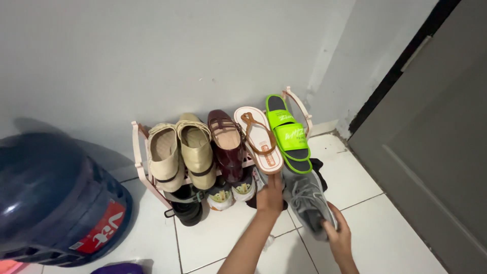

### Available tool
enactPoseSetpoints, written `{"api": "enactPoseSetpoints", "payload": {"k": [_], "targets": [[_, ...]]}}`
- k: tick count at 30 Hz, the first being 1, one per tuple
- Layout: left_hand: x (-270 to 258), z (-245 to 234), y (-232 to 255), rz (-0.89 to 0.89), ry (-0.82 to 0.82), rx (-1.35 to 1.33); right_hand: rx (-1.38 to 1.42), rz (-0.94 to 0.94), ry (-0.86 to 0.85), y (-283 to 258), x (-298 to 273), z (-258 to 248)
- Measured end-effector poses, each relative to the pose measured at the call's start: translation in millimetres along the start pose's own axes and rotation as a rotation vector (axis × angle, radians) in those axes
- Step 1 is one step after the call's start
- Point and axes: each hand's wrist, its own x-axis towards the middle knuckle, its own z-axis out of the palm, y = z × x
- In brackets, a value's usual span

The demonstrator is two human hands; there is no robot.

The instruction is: Clean different types of shoes and organize them on a shoe rack.

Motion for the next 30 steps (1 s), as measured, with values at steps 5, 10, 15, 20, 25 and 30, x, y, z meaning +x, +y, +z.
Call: {"api": "enactPoseSetpoints", "payload": {"k": [5,10,15,20,25,30], "targets": [[32,65,-51,-0.04,0.115,0.235,0.106,0.267,0.006,13,20,13],[28,61,-65,-0.035,0.052,0.316,0.061,0.371,-0.004,-3,38,27],[14,43,-70,0.028,0.154,0.372,0.033,0.363,-0.051,10,53,42],[19,48,-83,-0.03,-0.041,0.219,0.12,0.302,-0.012,3,64,68],[14,30,-71,-0.102,-0.105,0.007,0.144,0.144,-0.015,10,62,69],[17,37,-72,-0.114,-0.067,-0.028,0.089,0.302,-0.02,-11,66,73]]}}
